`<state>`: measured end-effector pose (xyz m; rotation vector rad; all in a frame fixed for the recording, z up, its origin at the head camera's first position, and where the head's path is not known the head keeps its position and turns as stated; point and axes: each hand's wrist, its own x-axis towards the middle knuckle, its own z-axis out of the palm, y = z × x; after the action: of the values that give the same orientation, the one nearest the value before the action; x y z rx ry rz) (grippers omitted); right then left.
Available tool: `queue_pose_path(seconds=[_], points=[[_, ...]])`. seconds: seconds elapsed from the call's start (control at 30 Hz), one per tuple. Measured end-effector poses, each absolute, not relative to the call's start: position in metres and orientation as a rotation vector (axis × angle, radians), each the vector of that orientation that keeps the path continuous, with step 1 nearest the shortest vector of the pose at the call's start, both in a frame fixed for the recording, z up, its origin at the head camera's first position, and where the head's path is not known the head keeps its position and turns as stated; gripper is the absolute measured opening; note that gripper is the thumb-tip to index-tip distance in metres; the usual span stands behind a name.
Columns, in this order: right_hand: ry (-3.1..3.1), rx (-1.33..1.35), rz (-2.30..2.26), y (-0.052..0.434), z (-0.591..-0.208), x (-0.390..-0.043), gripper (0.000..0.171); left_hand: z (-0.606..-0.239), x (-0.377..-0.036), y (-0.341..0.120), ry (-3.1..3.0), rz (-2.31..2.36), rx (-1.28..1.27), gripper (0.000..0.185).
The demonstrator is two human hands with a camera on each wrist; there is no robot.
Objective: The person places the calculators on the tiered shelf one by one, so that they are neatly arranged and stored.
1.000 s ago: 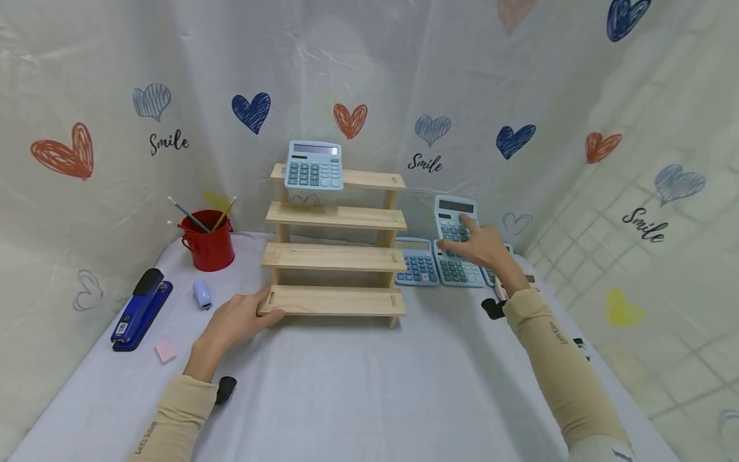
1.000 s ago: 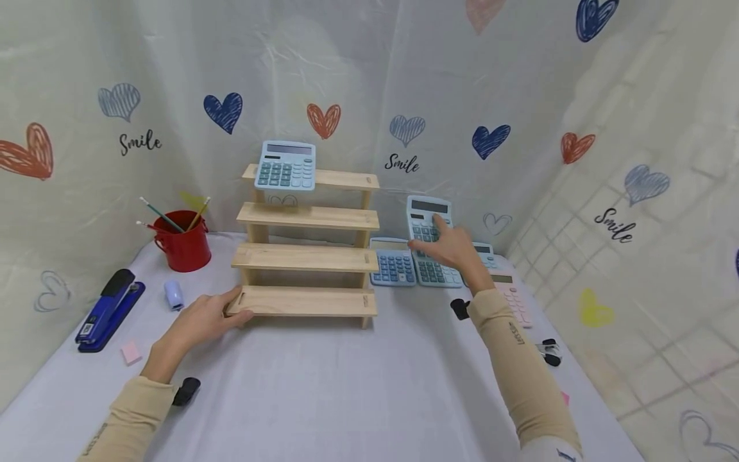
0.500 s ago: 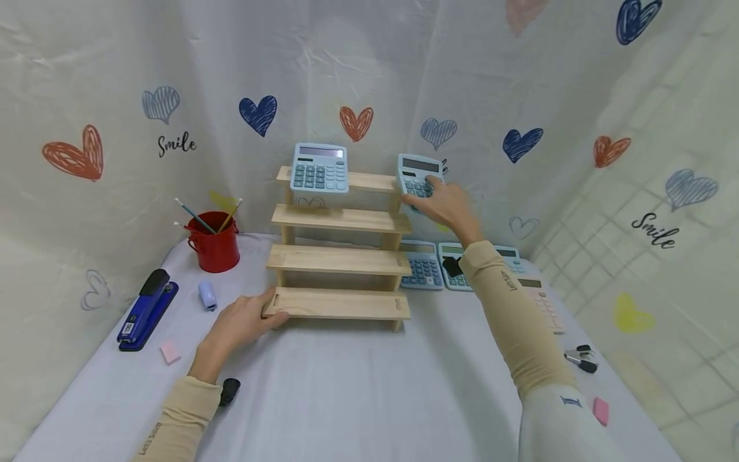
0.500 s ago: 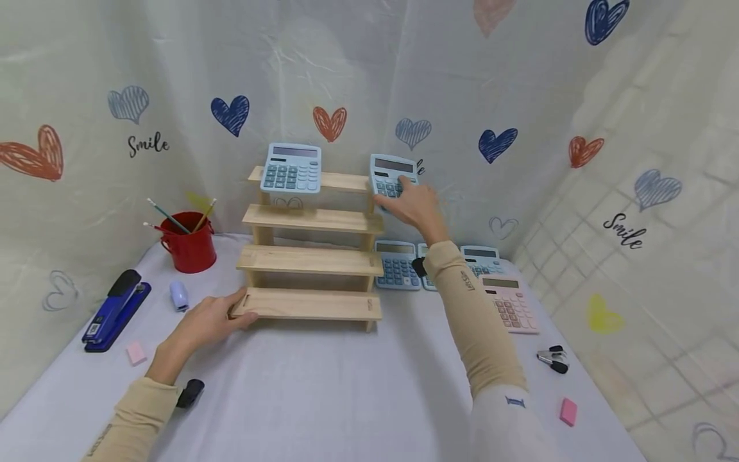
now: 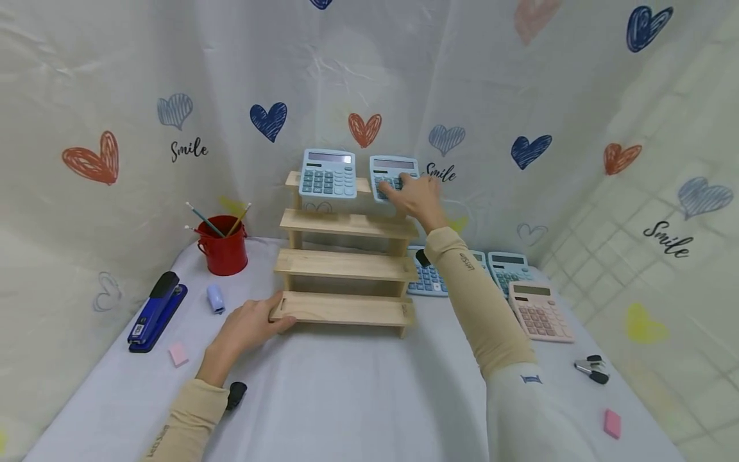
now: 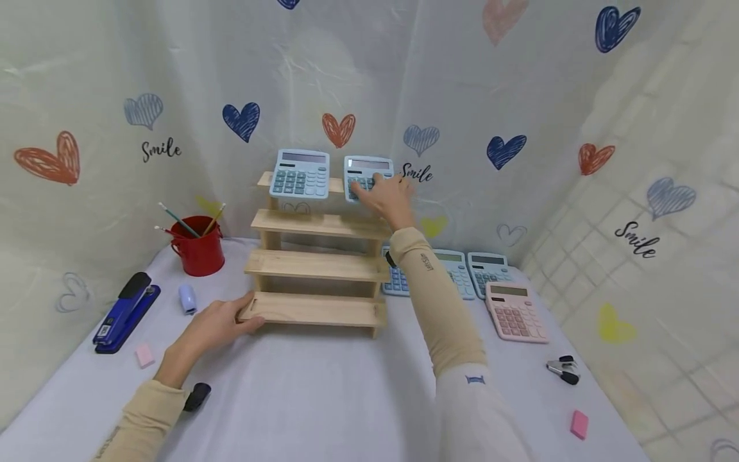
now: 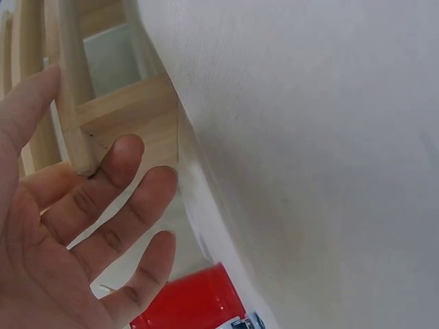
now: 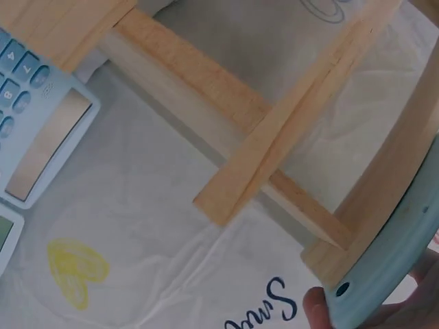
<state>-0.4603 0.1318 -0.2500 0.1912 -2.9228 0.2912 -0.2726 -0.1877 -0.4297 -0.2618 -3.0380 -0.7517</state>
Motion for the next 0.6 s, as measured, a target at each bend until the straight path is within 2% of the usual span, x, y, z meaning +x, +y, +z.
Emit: queue_pose_path(seconds=[0.1, 0.6], points=[[-2.926, 0.209, 0.340, 0.126, -0.251, -0.461, 0.089, -0.431, -0.272, -0.187, -3.027, -0.755, -0.265, 0.080], [-2.918, 0.219, 0.401, 0.106, -0.255, -0.458, 0.085, -0.432, -0.272, -0.187, -3.030, -0.742, -0.278, 0.080]])
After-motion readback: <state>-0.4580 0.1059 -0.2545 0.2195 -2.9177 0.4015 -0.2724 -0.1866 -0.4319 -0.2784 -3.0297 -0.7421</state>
